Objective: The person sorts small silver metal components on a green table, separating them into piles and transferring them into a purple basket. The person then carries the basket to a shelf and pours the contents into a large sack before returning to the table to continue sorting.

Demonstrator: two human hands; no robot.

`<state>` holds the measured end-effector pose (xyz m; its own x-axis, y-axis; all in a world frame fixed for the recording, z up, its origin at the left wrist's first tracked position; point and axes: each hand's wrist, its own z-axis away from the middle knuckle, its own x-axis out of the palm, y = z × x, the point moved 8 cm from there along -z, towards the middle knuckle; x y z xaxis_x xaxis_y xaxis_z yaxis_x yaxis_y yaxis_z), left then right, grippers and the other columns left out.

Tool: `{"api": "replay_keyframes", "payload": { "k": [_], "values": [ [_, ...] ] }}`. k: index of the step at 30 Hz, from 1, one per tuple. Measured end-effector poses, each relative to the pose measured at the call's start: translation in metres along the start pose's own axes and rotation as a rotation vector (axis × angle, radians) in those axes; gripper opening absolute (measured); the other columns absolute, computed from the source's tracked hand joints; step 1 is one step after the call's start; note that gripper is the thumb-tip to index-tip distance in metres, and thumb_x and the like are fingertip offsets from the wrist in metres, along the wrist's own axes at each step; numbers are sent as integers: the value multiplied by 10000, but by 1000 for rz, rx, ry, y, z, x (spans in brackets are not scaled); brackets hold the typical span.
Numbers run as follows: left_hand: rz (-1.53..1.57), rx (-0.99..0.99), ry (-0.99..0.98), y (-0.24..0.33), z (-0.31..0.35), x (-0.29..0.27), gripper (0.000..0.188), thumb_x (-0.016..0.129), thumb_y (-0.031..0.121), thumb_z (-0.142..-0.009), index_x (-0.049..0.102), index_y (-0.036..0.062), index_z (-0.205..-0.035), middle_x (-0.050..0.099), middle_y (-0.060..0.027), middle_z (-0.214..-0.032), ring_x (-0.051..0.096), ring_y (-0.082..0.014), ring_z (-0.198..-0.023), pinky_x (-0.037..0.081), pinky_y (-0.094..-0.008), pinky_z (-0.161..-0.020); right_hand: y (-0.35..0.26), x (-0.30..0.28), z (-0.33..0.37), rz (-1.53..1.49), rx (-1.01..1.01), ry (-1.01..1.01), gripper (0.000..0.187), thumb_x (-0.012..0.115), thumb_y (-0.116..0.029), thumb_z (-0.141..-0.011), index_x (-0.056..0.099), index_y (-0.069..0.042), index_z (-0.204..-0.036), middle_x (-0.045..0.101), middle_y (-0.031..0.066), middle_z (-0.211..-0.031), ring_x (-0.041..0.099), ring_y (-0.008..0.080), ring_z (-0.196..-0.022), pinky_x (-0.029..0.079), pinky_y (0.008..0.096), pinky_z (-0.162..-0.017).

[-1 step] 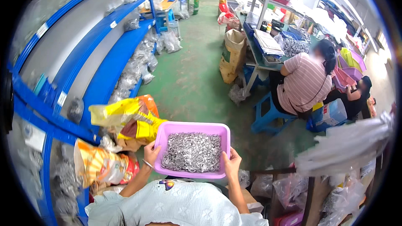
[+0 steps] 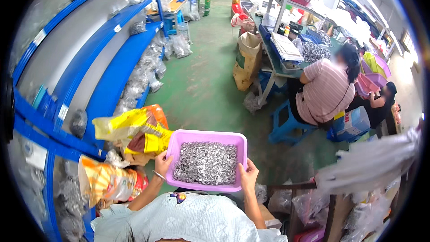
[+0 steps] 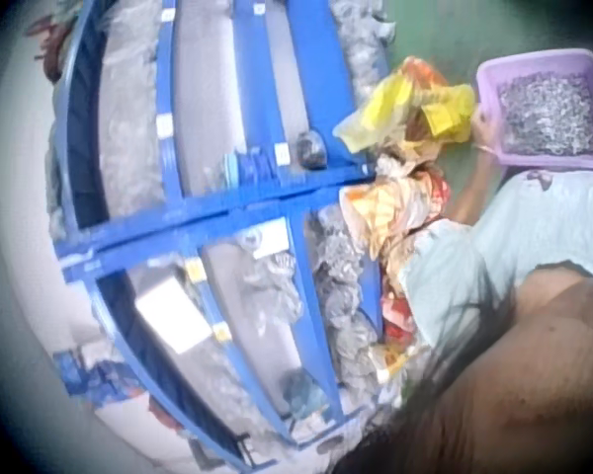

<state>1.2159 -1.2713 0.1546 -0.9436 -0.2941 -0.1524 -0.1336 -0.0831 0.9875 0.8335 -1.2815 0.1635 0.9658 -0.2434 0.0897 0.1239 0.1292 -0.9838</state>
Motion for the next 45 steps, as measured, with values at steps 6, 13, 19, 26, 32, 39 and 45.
{"api": "replay_keyframes", "payload": {
  "k": [6, 13, 19, 26, 32, 39, 45],
  "values": [
    [20, 92, -164, 31, -214, 71, 276, 660, 37, -821, 646, -67, -1077, 695, -75, -911, 618, -111, -810, 507, -280, -745, -35, 38, -132, -25, -29, 222, 316, 613, 29, -878, 614, 64, -1192, 653, -1, -889, 553, 29, -698, 434, 175, -619],
    [-61, 86, -303, 36, -431, 161, 300, 688, 63, -810, 654, -58, -1082, 704, -100, -918, 633, -119, -820, 515, -283, -761, -33, 73, -309, -20, -67, 368, 334, 581, 56, -881, 585, 89, -1213, 664, 48, -957, 594, 58, -770, 470, 194, -688],
    [-26, 0, -345, 43, -590, 220, 305, 678, 58, -808, 655, -64, -1086, 697, -83, -964, 627, -117, -850, 512, -284, -789, -47, 112, -454, -24, -7, 420, 343, 586, 40, -891, 567, 107, -1226, 670, 86, -1031, 622, 85, -843, 485, 212, -763],
    [-19, -71, -472, 49, -757, 307, 304, 665, 47, -812, 645, -68, -1094, 685, -82, -967, 621, -121, -852, 505, -276, -794, -58, 144, -588, 7, 23, 572, 310, 535, 53, -904, 569, 94, -1209, 662, 60, -956, 602, 63, -767, 473, 194, -678],
    [-117, -17, -680, 49, -882, 392, 305, 643, 55, -795, 654, -27, -1089, 636, -109, -874, 605, -169, -786, 483, -297, -737, -41, 168, -665, 122, 82, 771, 324, 527, 38, -921, 536, 116, -1235, 653, 121, -1073, 626, 132, -901, 490, 250, -813],
    [-208, -61, -847, 32, -961, 469, 291, 640, 59, -790, 650, -12, -1071, 607, -124, -833, 598, -201, -739, 473, -314, -716, -49, 190, -720, 123, 179, 980, 347, 538, 30, -916, 518, 118, -1251, 653, 110, -1043, 627, 135, -877, 500, 254, -780],
    [-225, 4, -932, 23, -1017, 538, 291, 604, 37, -789, 639, -20, -1072, 592, -168, -848, 602, -296, -749, 481, -349, -727, -37, 190, -765, 131, 215, 1081, 343, 521, 20, -927, 518, 93, -1263, 647, 96, -1042, 612, 126, -859, 490, 243, -755]
  ]
}}
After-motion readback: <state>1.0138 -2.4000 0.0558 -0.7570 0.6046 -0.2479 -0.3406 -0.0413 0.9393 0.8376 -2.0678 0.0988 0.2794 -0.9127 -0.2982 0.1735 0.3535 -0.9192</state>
